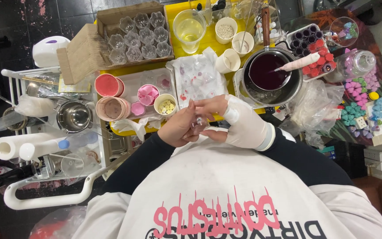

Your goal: The recorder is seen decorating small wax pieces with colored beads and other accessories.

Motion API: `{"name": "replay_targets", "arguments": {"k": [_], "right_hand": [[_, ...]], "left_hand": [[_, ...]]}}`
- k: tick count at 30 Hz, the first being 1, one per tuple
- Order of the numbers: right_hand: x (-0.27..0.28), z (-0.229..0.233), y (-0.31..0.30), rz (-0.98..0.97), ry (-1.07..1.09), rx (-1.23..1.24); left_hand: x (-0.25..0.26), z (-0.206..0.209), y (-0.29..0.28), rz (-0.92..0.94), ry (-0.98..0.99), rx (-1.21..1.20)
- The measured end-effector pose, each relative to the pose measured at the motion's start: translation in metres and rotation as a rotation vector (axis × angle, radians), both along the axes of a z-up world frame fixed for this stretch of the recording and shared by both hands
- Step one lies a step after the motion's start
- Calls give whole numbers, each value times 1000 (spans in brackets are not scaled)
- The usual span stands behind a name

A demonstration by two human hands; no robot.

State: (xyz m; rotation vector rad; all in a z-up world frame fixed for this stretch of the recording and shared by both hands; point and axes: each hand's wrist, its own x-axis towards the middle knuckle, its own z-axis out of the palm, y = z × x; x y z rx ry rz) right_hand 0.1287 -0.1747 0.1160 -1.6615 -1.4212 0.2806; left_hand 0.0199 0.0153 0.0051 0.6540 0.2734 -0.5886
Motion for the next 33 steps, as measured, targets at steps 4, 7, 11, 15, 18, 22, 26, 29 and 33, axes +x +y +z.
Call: {"name": "replay_targets", "arguments": {"k": [4, 7, 11, 15, 18, 22, 26, 29, 33], "right_hand": [[-5, -12, -4, -75, 44, -25], [-7, -11, -3, -95, -58, 9], [-10, -17, -5, -170, -86, 100], [-11, -34, -8, -250, 12, 196], [-11, -37, -5, -290, -20, 197], [-9, -20, -3, -305, -123, 181], [-5, -16, -3, -270, -255, 180], [-9, -15, -2, -276, -310, 188], [-11, -15, 1, -299, -332, 196]], "left_hand": [[5, -1, -4, 19, 2, 46], [6, -5, -7, 22, 24, 64], [11, 21, -14, 53, -9, -19], [4, 22, -21, 107, -187, 20], [7, 19, -29, 207, -206, 90], [5, -5, -29, 222, -234, 39], [7, 3, -28, 250, -90, -87], [6, 10, -27, 221, -57, -125], [5, -1, -29, 227, -142, -175]]}}
